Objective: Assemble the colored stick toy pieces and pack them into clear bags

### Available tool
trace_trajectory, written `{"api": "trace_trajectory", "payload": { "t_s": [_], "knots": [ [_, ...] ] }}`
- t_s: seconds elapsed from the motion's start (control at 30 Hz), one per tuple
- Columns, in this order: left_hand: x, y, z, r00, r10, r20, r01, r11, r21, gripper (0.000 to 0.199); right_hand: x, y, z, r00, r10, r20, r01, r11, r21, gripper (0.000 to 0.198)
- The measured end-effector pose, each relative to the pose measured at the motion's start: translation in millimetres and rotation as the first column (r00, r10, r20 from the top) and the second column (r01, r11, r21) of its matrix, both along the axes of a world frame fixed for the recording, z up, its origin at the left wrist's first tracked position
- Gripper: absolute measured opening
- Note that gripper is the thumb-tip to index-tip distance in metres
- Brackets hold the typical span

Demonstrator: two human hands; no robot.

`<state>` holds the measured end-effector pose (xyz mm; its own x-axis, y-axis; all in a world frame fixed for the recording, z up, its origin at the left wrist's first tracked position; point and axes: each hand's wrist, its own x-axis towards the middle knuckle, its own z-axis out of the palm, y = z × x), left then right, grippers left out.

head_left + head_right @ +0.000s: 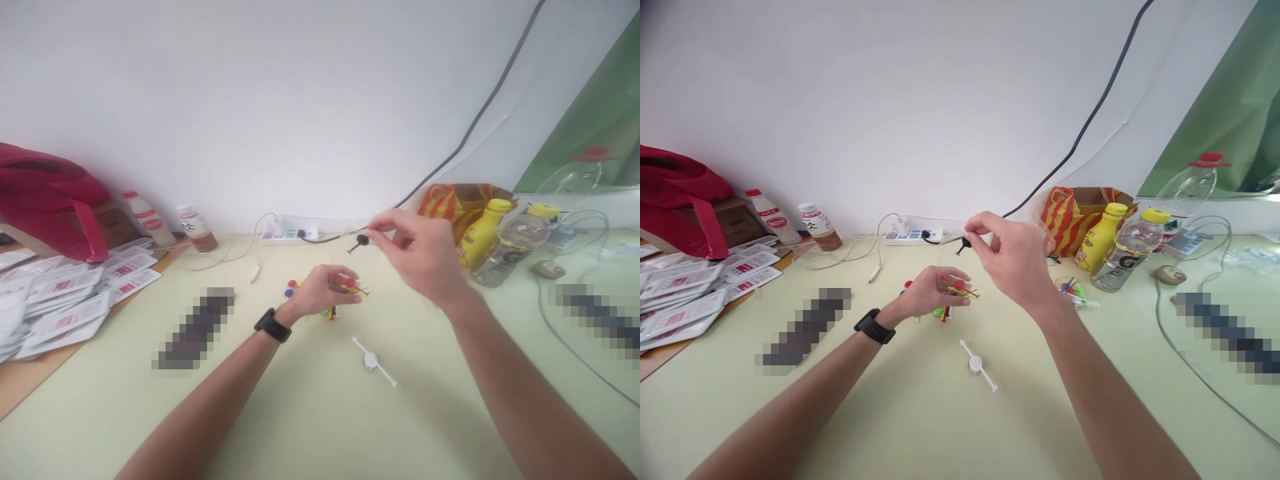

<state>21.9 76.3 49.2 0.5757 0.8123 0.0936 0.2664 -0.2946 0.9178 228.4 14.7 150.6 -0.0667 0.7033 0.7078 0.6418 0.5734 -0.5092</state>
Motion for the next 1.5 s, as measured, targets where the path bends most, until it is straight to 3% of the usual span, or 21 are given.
{"api": "trace_trajectory", "payload": {
  "t_s": [0.13,0.33,0.5,0.57,0.63,0.77,0.83,0.9,0.97,1.03,1.07,1.17,1.23,1.3,1.4,1.43,1.5],
  "knots": [
    [4,-3,1.5,0.999,0.029,0.015,-0.029,0.999,-0.021,0.055,-9,10,-12,0.996,0.075,-0.054,-0.082,0.985,-0.154,0.013],
    [6,-4,-0.1,0.995,0.083,0.046,-0.084,0.996,0.033,0.053,-16,14,-14,0.974,0.087,-0.208,-0.144,0.95,-0.278,0.01],
    [6,-2,-4.4,0.995,0.031,0.093,-0.038,0.996,0.078,0.043,-15,11,-13,0.984,0.154,-0.09,-0.178,0.887,-0.426,0.019],
    [5,-1,-5.1,0.996,0.042,0.082,-0.048,0.996,0.069,0.046,-13,9,-10,0.985,0.174,-0.018,-0.166,0.892,-0.421,0.028],
    [3,1,-4.6,0.996,0.063,0.064,-0.067,0.995,0.075,0.05,-11,5,-5,0.991,0.124,0.045,-0.1,0.929,-0.357,0.033],
    [-2,5,-1.5,0.993,0.113,0.043,-0.117,0.987,0.107,0.044,-5,-9,12,0.992,-0.026,0.125,0.055,0.971,-0.231,0.023],
    [-5,8,0.9,0.987,0.152,0.042,-0.156,0.982,0.108,0.041,-3,-16,16,0.981,0.016,0.195,0.036,0.965,-0.259,0.019],
    [-9,11,3.2,0.983,0.171,0.059,-0.176,0.979,0.101,0.043,-5,-20,13,0.93,0.199,0.31,-0.057,0.909,-0.412,0.016],
    [-12,13,4.7,0.983,0.164,0.084,-0.171,0.982,0.077,0.048,-13,-20,2,0.81,0.436,0.393,-0.109,0.77,-0.629,0.011],
    [-14,14,4.5,0.984,0.153,0.094,-0.157,0.987,0.04,0.052,-24,-16,-16,0.681,0.592,0.432,-0.046,0.623,-0.781,0.01],
    [-15,14,3.9,0.984,0.153,0.088,-0.156,0.988,0.025,0.053,-30,-13,-27,0.631,0.632,0.449,0.003,0.577,-0.817,0.018],
    [-16,15,1.4,0.985,0.159,0.072,-0.161,0.987,0.017,0.051,-45,-2,-54,0.514,0.705,0.488,0.117,0.506,-0.854,0.028],
    [-16,15,1.2,0.985,0.156,0.076,-0.159,0.987,0.03,0.05,-47,5,-62,0.485,0.746,0.455,0.071,0.486,-0.871,0.026],
    [-16,14,2.8,0.987,0.146,0.069,-0.15,0.987,0.051,0.048,-41,9,-59,0.521,0.76,0.389,-0.054,0.484,-0.874,0.021],
    [-16,12,7.2,0.993,0.119,0.027,-0.121,0.987,0.106,0.041,-24,9,-37,0.67,0.705,0.232,-0.284,0.533,-0.797,0.014],
    [-16,11,8.2,0.994,0.106,0.011,-0.106,0.987,0.124,0.037,-18,7,-27,0.725,0.665,0.182,-0.349,0.581,-0.736,0.013],
    [-14,9,8.8,0.996,0.087,-0.012,-0.085,0.988,0.132,0.032,-7,0,-7,0.839,0.53,0.123,-0.391,0.745,-0.539,0.017]
  ]
}}
